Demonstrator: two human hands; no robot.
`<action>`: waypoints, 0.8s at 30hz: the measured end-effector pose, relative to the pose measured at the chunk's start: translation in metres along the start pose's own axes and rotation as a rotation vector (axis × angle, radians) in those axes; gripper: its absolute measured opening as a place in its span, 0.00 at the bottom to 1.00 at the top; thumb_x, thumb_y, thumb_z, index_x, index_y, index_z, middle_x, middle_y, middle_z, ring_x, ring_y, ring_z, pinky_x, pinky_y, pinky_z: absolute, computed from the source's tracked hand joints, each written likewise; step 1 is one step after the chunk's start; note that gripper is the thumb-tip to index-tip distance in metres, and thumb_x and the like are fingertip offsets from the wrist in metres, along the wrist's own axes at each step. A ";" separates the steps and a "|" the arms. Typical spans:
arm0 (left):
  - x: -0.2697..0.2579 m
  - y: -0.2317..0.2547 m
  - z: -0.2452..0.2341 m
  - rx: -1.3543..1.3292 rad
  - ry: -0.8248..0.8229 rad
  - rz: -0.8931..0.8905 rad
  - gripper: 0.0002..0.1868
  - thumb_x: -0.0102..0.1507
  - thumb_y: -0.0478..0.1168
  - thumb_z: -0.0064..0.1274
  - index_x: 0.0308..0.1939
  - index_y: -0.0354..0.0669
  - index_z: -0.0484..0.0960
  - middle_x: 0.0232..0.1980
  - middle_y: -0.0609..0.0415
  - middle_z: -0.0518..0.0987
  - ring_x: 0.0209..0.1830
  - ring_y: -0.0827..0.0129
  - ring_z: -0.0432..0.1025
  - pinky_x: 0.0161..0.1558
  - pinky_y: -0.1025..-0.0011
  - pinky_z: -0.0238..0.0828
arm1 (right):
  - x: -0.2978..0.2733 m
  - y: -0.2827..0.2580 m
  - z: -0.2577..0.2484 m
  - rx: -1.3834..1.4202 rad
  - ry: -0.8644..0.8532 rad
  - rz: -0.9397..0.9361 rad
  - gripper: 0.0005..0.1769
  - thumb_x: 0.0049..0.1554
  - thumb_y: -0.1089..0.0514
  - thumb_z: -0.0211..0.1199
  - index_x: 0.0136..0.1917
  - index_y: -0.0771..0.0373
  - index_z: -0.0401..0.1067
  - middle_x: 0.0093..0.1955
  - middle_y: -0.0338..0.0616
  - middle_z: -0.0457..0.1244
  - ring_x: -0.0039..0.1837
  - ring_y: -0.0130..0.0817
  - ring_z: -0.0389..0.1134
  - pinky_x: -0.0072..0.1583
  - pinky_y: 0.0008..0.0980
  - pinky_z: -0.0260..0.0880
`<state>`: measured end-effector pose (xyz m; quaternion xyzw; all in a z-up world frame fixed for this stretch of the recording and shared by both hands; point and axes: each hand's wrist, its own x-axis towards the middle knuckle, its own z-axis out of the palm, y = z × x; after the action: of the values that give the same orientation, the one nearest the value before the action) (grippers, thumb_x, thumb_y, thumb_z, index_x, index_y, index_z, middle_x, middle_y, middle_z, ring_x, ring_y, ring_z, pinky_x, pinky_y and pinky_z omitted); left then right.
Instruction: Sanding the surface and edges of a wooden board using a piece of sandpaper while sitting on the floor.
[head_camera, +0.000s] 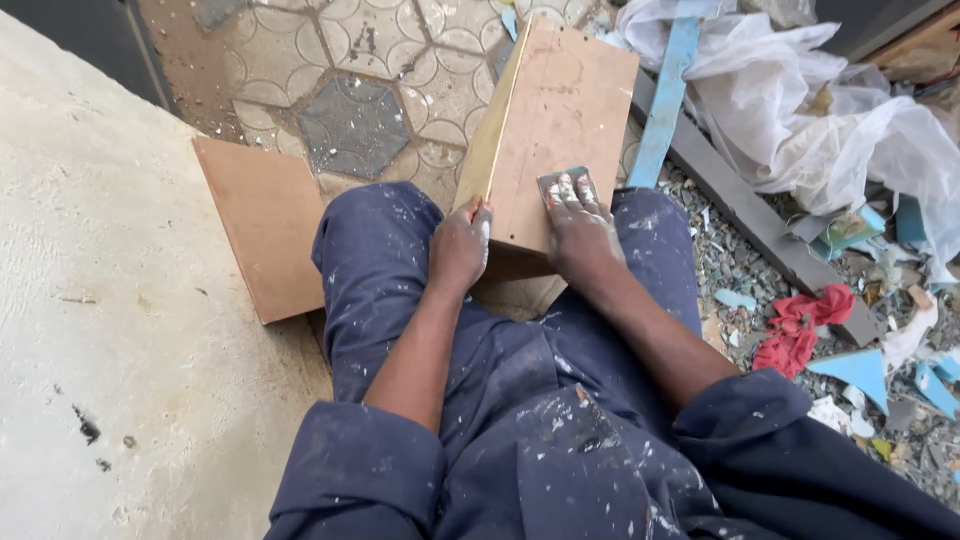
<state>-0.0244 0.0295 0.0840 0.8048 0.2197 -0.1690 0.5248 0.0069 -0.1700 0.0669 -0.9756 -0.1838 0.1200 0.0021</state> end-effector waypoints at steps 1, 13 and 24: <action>0.001 -0.007 0.004 0.002 -0.004 -0.006 0.30 0.69 0.54 0.38 0.68 0.41 0.74 0.64 0.39 0.78 0.68 0.44 0.68 0.67 0.51 0.64 | -0.020 -0.037 -0.042 0.002 -0.006 0.002 0.35 0.58 0.52 0.51 0.78 0.59 0.60 0.80 0.51 0.54 0.82 0.53 0.49 0.72 0.49 0.59; 0.044 0.027 0.017 0.203 0.189 0.002 0.32 0.61 0.60 0.53 0.58 0.38 0.79 0.51 0.36 0.82 0.56 0.41 0.76 0.57 0.50 0.73 | -0.015 -0.020 -0.022 0.406 0.097 0.235 0.43 0.51 0.41 0.72 0.72 0.62 0.62 0.69 0.59 0.56 0.72 0.64 0.56 0.72 0.54 0.60; 0.100 0.041 0.019 0.075 0.108 0.009 0.41 0.61 0.64 0.55 0.63 0.32 0.73 0.57 0.30 0.77 0.60 0.33 0.72 0.58 0.43 0.70 | 0.010 -0.025 -0.053 0.346 -0.156 0.508 0.54 0.46 0.36 0.75 0.74 0.62 0.54 0.67 0.56 0.52 0.70 0.61 0.54 0.69 0.53 0.61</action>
<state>0.0817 0.0152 0.0580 0.8328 0.2374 -0.1311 0.4827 0.0195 -0.1413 0.1175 -0.9634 0.0895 0.2205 0.1237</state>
